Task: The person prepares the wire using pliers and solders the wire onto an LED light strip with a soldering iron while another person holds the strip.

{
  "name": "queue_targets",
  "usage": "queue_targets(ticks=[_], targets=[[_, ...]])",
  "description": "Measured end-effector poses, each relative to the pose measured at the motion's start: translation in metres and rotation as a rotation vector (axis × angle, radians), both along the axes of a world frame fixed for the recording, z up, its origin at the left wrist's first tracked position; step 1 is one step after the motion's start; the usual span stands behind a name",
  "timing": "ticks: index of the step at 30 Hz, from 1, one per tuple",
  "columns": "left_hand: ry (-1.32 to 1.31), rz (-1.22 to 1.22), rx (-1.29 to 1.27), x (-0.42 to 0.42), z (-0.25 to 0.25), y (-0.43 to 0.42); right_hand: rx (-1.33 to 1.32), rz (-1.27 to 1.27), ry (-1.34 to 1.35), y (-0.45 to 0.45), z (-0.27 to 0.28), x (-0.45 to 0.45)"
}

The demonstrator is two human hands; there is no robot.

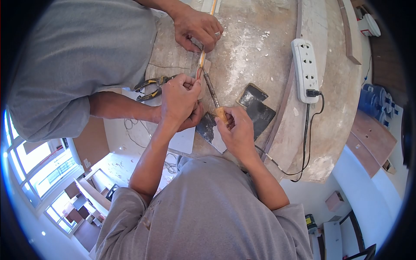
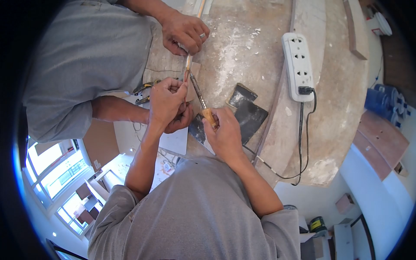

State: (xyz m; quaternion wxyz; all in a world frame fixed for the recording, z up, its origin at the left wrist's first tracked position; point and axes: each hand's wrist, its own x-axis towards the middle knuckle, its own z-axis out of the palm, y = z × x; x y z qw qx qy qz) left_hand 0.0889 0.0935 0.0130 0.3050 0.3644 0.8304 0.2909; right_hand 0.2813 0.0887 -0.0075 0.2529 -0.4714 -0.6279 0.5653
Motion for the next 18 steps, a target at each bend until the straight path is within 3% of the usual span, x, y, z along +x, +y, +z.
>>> queue_targets(ticks=[18], targets=[[0.005,-0.013,0.033,0.0004,0.0029,-0.0011,0.049,0.010,-0.027,0.0023,0.0039,-0.0001]])
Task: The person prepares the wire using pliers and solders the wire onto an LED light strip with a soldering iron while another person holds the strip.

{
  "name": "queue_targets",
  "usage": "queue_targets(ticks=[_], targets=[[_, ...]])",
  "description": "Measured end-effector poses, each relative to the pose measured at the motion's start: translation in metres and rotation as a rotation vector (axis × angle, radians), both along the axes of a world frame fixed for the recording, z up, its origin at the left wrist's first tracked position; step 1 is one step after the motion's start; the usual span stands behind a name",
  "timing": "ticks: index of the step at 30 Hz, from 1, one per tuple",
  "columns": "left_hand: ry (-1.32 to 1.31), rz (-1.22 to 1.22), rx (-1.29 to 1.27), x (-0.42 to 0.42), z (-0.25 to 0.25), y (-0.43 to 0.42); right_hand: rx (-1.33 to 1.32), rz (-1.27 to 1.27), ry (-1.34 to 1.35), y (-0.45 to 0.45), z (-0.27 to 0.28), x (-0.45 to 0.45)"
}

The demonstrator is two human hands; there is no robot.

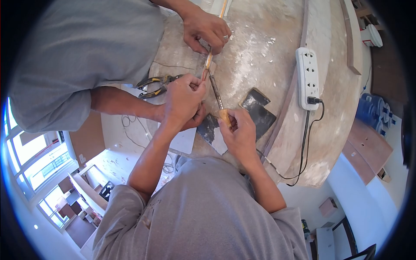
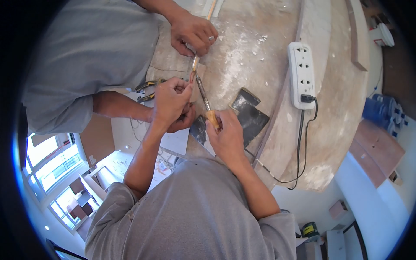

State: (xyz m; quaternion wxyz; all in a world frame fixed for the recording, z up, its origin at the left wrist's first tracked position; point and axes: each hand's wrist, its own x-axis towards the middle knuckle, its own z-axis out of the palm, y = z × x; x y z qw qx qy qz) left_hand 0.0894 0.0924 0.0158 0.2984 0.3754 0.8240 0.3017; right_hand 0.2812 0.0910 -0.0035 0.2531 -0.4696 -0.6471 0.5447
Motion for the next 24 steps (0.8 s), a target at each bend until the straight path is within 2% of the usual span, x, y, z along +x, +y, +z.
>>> queue_targets(ticks=[24], targets=[[0.027,-0.013,-0.023,0.0022,0.0065,0.0020,0.009,0.015,-0.021,-0.0009,0.0040,-0.0021]])
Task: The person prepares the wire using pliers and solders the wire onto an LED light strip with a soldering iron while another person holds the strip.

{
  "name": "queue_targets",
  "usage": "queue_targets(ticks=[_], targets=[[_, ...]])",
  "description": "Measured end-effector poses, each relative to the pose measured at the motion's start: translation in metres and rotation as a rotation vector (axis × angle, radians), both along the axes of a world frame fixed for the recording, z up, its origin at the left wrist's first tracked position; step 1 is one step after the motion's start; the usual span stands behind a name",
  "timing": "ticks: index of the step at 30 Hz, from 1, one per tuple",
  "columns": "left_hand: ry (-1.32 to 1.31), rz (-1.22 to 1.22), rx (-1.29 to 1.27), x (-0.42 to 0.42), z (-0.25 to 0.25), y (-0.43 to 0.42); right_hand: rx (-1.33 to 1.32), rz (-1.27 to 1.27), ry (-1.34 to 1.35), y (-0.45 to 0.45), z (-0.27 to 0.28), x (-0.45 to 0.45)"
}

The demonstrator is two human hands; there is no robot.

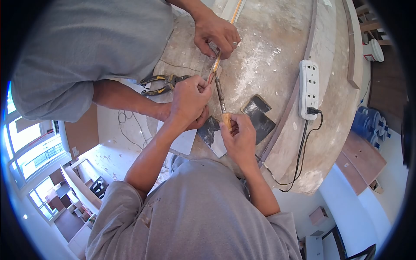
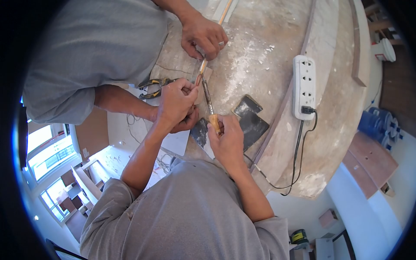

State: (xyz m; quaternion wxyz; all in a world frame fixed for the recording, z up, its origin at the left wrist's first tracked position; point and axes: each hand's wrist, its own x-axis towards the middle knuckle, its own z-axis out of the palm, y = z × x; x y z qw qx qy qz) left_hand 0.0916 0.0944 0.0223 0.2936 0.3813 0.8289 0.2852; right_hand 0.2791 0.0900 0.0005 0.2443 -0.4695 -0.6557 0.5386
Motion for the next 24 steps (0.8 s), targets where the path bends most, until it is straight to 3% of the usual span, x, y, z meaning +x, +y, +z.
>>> queue_targets(ticks=[24], targets=[[0.036,-0.050,0.016,-0.0031,-0.0037,-0.0014,-0.087,0.000,0.011,0.0016,0.0002,-0.0012]])
